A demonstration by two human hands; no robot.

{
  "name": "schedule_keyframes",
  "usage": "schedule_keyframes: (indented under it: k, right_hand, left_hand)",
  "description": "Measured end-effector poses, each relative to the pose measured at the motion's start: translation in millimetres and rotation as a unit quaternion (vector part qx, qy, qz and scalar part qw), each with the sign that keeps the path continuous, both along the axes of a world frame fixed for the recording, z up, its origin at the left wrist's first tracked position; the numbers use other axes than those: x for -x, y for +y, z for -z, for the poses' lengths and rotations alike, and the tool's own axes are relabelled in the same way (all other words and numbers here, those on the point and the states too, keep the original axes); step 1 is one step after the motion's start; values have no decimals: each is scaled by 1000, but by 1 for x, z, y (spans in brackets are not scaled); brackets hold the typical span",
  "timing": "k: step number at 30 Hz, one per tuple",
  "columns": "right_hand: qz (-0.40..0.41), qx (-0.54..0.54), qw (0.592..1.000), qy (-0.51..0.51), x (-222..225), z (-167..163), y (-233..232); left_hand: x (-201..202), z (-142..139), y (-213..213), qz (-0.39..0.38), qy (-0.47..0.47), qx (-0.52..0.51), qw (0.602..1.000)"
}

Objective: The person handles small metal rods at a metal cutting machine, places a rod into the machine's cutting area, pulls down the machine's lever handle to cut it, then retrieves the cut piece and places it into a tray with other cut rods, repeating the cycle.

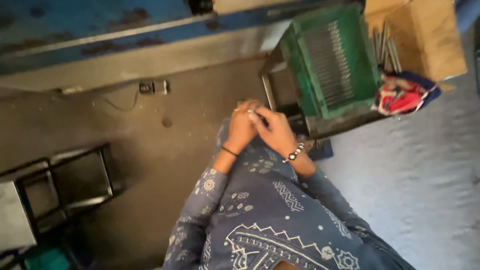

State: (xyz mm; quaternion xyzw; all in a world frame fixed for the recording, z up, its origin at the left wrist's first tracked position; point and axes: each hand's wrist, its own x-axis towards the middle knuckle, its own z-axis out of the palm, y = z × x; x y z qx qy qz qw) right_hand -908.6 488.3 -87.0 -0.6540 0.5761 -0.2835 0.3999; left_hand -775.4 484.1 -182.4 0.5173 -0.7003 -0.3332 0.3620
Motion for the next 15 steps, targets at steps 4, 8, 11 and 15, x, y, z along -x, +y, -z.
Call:
schedule_keyframes:
  k: [4, 8, 11, 15]
  right_hand:
    - [21, 28, 999, 1, 29, 30, 39]
    - [93, -124, 980, 125, 85, 78, 77]
    - [171, -148, 966, 128, 133, 117, 90]
    - [165, -102, 970, 145, 195, 147, 100]
  left_hand:
    - [28, 38, 37, 89, -13, -54, 995]
    - [52, 74, 66, 197, -133, -16, 971]
    - [86, 98, 71, 288, -163, -79, 940]
    - [161, 118, 50, 304, -173, 42, 936]
